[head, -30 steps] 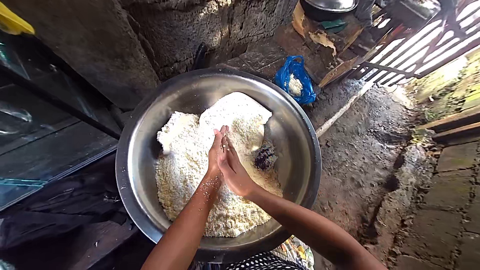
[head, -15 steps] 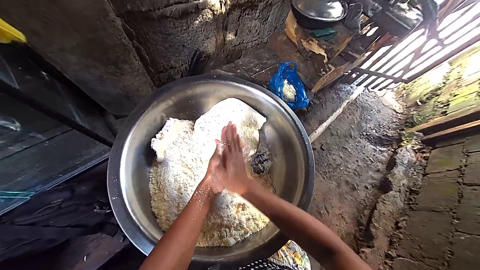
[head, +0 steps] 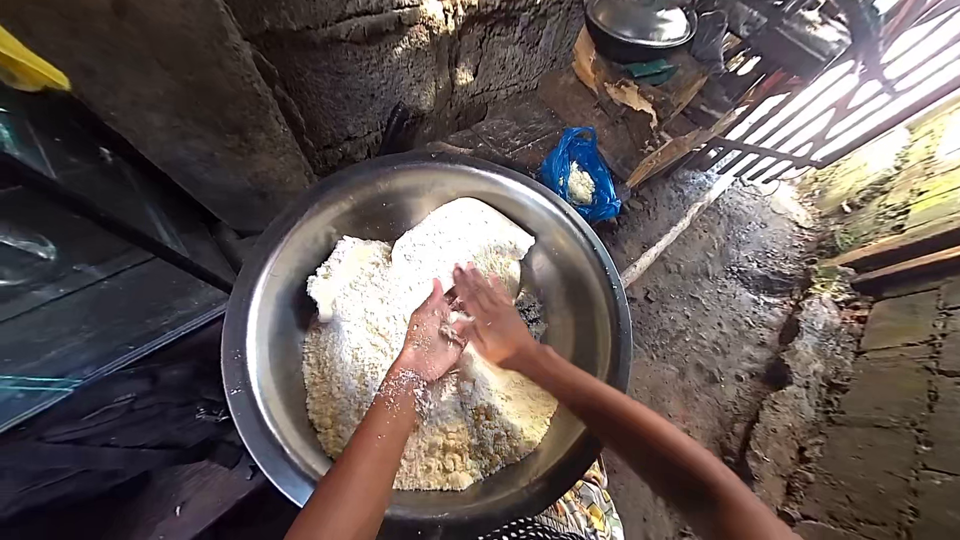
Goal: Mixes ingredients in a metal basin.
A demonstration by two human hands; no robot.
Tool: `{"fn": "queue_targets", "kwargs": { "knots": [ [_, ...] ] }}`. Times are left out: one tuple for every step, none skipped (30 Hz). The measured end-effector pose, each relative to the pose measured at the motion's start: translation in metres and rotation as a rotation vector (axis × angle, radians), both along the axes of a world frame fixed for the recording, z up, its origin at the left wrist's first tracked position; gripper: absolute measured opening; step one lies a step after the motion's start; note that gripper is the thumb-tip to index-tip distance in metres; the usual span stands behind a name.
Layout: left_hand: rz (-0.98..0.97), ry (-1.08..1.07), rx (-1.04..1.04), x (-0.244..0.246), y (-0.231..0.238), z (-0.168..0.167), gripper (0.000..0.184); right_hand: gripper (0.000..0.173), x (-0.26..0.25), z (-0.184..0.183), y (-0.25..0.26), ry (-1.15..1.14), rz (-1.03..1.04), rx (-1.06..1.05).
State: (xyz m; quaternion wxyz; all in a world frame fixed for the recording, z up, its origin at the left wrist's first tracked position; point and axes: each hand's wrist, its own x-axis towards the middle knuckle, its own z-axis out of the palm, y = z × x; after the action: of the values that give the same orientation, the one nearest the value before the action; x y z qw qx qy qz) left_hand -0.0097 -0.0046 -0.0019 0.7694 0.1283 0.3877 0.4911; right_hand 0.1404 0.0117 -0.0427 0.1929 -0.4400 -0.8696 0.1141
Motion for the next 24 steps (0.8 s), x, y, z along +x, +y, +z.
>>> {"fn": "queue_targets", "kwargs": {
  "knots": [
    [-0.028, 0.052, 0.019, -0.004, 0.001, 0.0, 0.048, 0.072, 0.018, -0.001, 0.01, -0.034, -0.067, -0.006],
    [-0.022, 0.122, 0.039, -0.007, 0.004, 0.0, 0.037, 0.065, 0.035, 0.001, 0.017, -0.082, -0.145, -0.077],
    [-0.011, 0.179, 0.081, -0.011, 0.007, -0.003, 0.033, 0.058, 0.05, 0.003, 0.023, -0.151, -0.225, -0.222],
    [0.006, 0.221, 0.129, -0.014, 0.01, -0.005, 0.037, 0.056, 0.063, 0.002, 0.028, -0.235, -0.294, -0.4],
    [0.022, 0.242, 0.175, -0.018, 0.013, -0.008, 0.043, 0.059, 0.074, -0.006, 0.032, -0.307, -0.342, -0.57],
    [0.051, 0.244, 0.205, -0.02, 0.016, -0.01, 0.041, 0.064, 0.081, -0.016, 0.031, -0.324, -0.363, -0.702],
    [0.089, 0.246, 0.221, -0.022, 0.018, -0.01, 0.036, 0.067, 0.084, -0.027, 0.026, -0.287, -0.353, -0.799],
    [0.128, 0.264, 0.227, -0.025, 0.019, -0.01, 0.029, 0.068, 0.081, -0.031, 0.017, -0.225, -0.327, -0.895],
    [0.169, 0.296, 0.217, -0.027, 0.019, -0.009, 0.024, 0.069, 0.075, -0.032, 0.004, -0.154, -0.295, -0.986],
    [0.194, 0.327, 0.207, -0.03, 0.018, -0.009, 0.022, 0.074, 0.066, -0.029, -0.014, -0.107, -0.273, -1.07],
    [0.208, 0.353, 0.196, -0.034, 0.017, -0.008, 0.022, 0.083, 0.055, -0.018, -0.033, -0.093, -0.271, -1.124],
    [0.216, 0.376, 0.192, -0.036, 0.018, -0.007, 0.024, 0.09, 0.043, -0.005, -0.051, -0.069, -0.291, -1.156],
    [0.215, 0.4, 0.189, -0.038, 0.021, -0.006, 0.026, 0.095, 0.029, 0.008, -0.067, -0.012, -0.328, -1.171],
    [0.204, 0.422, 0.195, -0.039, 0.023, -0.005, 0.027, 0.097, 0.015, 0.015, -0.079, 0.101, -0.371, -1.159],
    [0.188, 0.448, 0.203, -0.039, 0.024, -0.004, 0.029, 0.098, 0.002, 0.016, -0.088, 0.256, -0.411, -1.125],
    [0.168, 0.477, 0.212, -0.038, 0.025, -0.006, 0.03, 0.097, -0.008, 0.014, -0.092, 0.438, -0.433, -1.082],
    [0.152, 0.503, 0.224, -0.036, 0.026, -0.009, 0.03, 0.09, -0.016, 0.007, -0.09, 0.618, -0.431, -1.01],
    [0.13, 0.518, 0.242, -0.035, 0.025, -0.014, 0.031, 0.075, -0.025, 0.001, -0.086, 0.8, -0.409, -0.934],
    [0.098, 0.525, 0.26, -0.034, 0.023, -0.019, 0.032, 0.06, -0.031, 0.001, -0.078, 0.928, -0.388, -0.883],
    [0.06, 0.519, 0.257, -0.031, 0.02, -0.022, 0.035, 0.046, -0.037, 0.004, -0.07, 1.024, -0.375, -0.836],
    [0.029, 0.5, 0.232, -0.027, 0.018, -0.023, 0.038, 0.039, -0.042, 0.008, -0.061, 1.106, -0.369, -0.798],
    [0.017, 0.477, 0.208, -0.022, 0.016, -0.022, 0.041, 0.037, -0.048, 0.012, -0.054, 1.164, -0.359, -0.75],
    [0.022, 0.439, 0.195, -0.018, 0.015, -0.02, 0.044, 0.04, -0.055, 0.018, -0.051, 1.197, -0.349, -0.707],
    [0.045, 0.384, 0.192, -0.014, 0.014, -0.018, 0.046, 0.047, -0.064, 0.024, -0.049, 1.199, -0.33, -0.675]
  ]
}}
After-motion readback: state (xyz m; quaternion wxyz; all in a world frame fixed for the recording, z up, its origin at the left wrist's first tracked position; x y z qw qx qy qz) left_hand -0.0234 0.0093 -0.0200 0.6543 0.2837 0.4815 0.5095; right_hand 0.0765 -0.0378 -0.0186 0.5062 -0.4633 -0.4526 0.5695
